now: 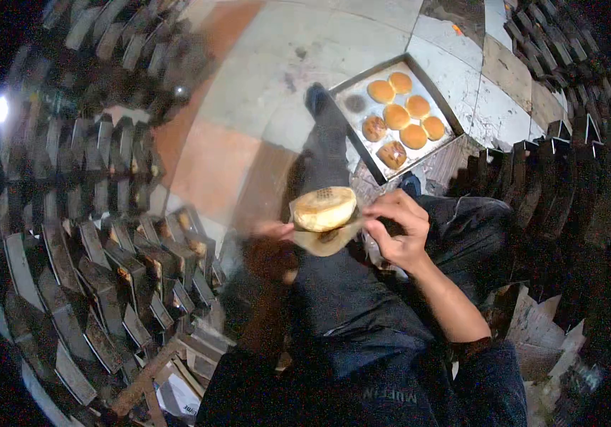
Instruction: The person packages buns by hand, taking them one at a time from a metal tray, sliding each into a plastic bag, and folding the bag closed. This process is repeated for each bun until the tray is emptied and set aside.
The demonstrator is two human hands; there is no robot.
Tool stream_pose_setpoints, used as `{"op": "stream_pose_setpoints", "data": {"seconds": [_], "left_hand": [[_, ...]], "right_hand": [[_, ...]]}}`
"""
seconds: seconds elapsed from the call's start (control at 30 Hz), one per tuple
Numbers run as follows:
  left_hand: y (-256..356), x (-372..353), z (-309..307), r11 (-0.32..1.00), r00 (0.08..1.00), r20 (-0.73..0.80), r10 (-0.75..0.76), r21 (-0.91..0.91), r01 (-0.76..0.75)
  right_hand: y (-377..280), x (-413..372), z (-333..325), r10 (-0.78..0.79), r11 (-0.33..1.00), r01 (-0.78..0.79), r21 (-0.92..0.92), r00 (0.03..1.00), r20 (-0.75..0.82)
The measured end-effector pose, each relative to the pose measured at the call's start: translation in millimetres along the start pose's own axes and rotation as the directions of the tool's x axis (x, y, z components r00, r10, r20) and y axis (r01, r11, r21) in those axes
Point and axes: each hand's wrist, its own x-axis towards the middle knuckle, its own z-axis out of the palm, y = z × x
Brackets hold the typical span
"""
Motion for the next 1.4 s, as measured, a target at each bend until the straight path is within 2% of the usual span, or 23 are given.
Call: {"op": "stream_pose_setpoints", "data": {"seconds": [0.1,0.2,0.23,0.27,0.33,0.4,0.47,0.5,0.57,0.6,0.67,0.8,0.87,0.93,1.0,1.07,1.1,1.17,1.23,1.3,1.33,1.37,1.4], "left_hand": [[5,10,27,0.996,0.987,-0.139,-0.081,-0.048,0.075],[32,58,43,0.963,0.962,-0.04,-0.27,-0.019,0.269],[29,73,40,0.94,0.94,0.012,-0.341,0.006,0.341],[25,76,40,0.644,0.651,-0.045,-0.758,-0.211,0.736],[29,67,26,0.325,0.354,0.053,-0.934,-0.29,0.9],[-18,-29,5,0.523,0.611,0.031,-0.791,-0.484,0.702],[25,-33,-23,0.629,0.62,0.127,-0.774,0.055,0.775],[36,-36,-34,0.628,0.615,0.144,-0.775,0.065,0.776],[46,-37,-45,0.856,0.811,0.366,-0.456,0.429,0.288],[45,-41,-46,0.857,0.808,0.373,-0.455,0.429,0.285],[43,-48,-47,0.592,0.589,0.088,-0.803,0.008,0.806],[31,62,-41,0.82,0.778,0.276,-0.565,0.084,0.566],[23,84,-21,0.747,0.735,0.225,-0.64,-0.042,0.663],[10,97,-7,0.647,0.666,0.192,-0.721,-0.157,0.746],[-23,89,-9,0.58,0.614,0.176,-0.769,-0.212,0.787],[-75,46,-25,0.674,0.644,0.345,-0.683,-0.041,0.738],[-22,28,27,0.427,0.482,0.023,-0.876,-0.429,0.796],[23,45,39,0.493,0.62,0.281,-0.733,-0.409,0.768],[75,61,65,0.462,0.574,0.436,-0.693,-0.342,0.818],[101,66,72,0.549,0.611,0.588,-0.53,-0.311,0.776],[110,59,77,0.539,0.555,0.671,-0.492,-0.266,0.799],[111,51,85,0.601,0.559,0.704,-0.439,-0.232,0.765],[109,40,93,0.665,0.56,0.736,-0.381,-0.203,0.719]], "right_hand": [[12,16,8,-0.267,0.936,0.252,-0.245,0.963,-0.03],[24,47,32,-0.293,0.912,0.285,-0.293,0.956,0.017],[25,63,36,-0.262,0.944,0.218,-0.246,0.951,-0.163],[34,68,33,0.013,0.979,-0.084,-0.184,0.934,-0.357],[29,46,33,-0.058,0.958,-0.057,-0.281,0.922,-0.383],[20,0,33,0.103,0.949,-0.187,-0.253,0.944,-0.313],[23,-54,35,0.411,0.87,-0.455,-0.193,0.883,-0.227],[21,-69,33,0.493,0.833,-0.519,-0.193,0.854,-0.169],[16,-72,20,0.578,0.793,-0.562,-0.237,0.816,-0.001],[10,-61,8,0.589,0.792,-0.544,-0.277,0.8,0.114],[-12,-26,-7,0.421,0.823,-0.41,-0.393,0.905,-0.064],[-31,31,6,-0.027,0.959,0.117,-0.257,0.944,0.328],[-7,43,27,0.044,0.944,0.133,-0.303,0.856,0.514],[14,66,24,0.21,0.978,-0.179,-0.11,0.839,0.503],[52,87,18,0.199,0.979,-0.174,-0.106,0.928,0.315],[126,101,17,0.504,0.862,-0.495,-0.104,0.861,0.076],[133,122,10,0.639,0.766,-0.643,0.001,0.761,0.109],[205,147,-11,0.628,0.765,-0.609,-0.208,0.777,0.034],[296,129,-39,0.145,0.471,-0.108,-0.876,0.988,-0.043],[305,96,-51,0.652,0.479,-0.231,-0.847,0.74,0.166],[289,53,-45,0.63,0.6,-0.337,-0.725,0.758,0.168],[351,-6,-55,0.807,0.547,-0.051,-0.836,0.299,0.509],[251,12,-40,0.526,0.821,0.379,-0.427,-0.212,0.824]]}}
